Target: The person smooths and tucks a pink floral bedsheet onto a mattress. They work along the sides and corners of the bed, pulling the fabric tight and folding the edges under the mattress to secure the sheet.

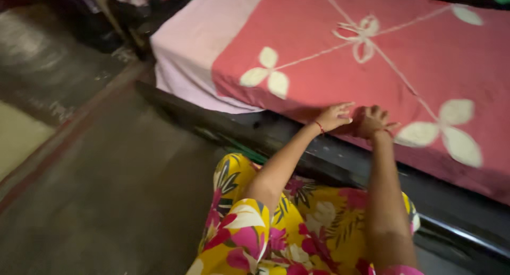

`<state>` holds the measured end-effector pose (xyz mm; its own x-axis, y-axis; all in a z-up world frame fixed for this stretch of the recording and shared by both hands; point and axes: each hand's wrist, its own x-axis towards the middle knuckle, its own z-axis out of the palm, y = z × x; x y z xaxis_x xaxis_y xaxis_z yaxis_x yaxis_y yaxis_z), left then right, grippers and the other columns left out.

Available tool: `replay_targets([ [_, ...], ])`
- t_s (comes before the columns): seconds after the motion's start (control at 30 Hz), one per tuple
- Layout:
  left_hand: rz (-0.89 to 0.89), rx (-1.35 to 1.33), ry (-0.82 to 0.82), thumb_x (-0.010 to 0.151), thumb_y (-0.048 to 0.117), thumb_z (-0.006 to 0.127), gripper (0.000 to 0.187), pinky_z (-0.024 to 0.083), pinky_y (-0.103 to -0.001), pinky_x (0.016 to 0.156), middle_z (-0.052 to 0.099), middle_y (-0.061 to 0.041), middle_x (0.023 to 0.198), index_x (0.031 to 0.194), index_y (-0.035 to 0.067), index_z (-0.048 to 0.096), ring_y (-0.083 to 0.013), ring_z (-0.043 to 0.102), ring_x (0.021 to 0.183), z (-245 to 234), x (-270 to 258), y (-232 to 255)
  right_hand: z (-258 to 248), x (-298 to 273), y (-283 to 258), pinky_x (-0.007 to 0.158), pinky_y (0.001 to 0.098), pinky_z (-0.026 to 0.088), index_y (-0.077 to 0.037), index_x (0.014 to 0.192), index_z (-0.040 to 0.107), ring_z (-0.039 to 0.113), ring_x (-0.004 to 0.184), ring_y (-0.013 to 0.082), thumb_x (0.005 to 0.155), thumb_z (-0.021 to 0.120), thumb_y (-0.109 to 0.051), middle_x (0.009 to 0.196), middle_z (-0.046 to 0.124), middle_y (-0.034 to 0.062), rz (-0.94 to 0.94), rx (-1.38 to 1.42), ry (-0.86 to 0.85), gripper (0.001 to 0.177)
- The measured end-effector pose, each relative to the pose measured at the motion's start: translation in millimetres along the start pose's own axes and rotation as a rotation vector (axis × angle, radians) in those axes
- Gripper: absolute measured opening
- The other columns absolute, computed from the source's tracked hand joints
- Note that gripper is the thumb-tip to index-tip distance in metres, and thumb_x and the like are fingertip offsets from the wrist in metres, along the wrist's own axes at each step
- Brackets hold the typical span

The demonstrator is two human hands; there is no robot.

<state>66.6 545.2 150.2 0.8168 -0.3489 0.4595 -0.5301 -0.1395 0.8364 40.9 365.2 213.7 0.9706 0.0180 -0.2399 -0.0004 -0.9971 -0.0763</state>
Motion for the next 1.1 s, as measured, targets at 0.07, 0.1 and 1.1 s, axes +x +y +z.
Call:
replay_targets([
  [0.07, -0.241, -0.331, 0.082, 0.094, 0.022, 0.077, 0.040, 0.055, -0.034, 0.074, 0.072, -0.012, 0.115, 0.130, 0.006, 0.068, -0.0189, 0.066, 0.093, -37.4, -21.7, -2.1, -3.9, 10.8, -14.1, 0.117, 0.0802, 0.010, -0.023, 0.167, 0.017, 0.009, 0.158, 0.0438, 0.064, 0.093, -0.054, 0.173, 0.012, 0.0129, 0.079, 0.006, 0.023, 0.132],
  [0.1, -0.321, -0.350, 0.064, 0.097, 0.026, 0.074, 0.035, 0.052, -0.029, 0.068, 0.072, -0.007, 0.109, 0.126, 0.006, 0.070, -0.0146, 0.066, 0.088, -61.9, -38.7, -6.3, -1.9, 17.0, -21.8, 0.119, 0.0793, 0.011, -0.021, 0.169, 0.018, 0.013, 0.159, 0.0439, 0.060, 0.096, -0.053, 0.173, 0.017, 0.0138, 0.120, 0.007, 0.031, 0.137],
  [1.1, -0.707, -0.873, 0.992, 0.099, 0.050, 0.049, 0.065, 0.054, -0.049, 0.095, 0.066, -0.016, 0.132, 0.139, 0.000, 0.054, -0.0336, 0.066, 0.114, -337.0, -240.0, -43.8, -4.3, 61.5, -238.6, 0.104, 0.0698, 0.034, -0.021, 0.154, 0.041, 0.027, 0.142, 0.0533, 0.066, 0.085, -0.072, 0.158, 0.029, 0.0213, -0.016, 0.003, 0.119, 0.111],
])
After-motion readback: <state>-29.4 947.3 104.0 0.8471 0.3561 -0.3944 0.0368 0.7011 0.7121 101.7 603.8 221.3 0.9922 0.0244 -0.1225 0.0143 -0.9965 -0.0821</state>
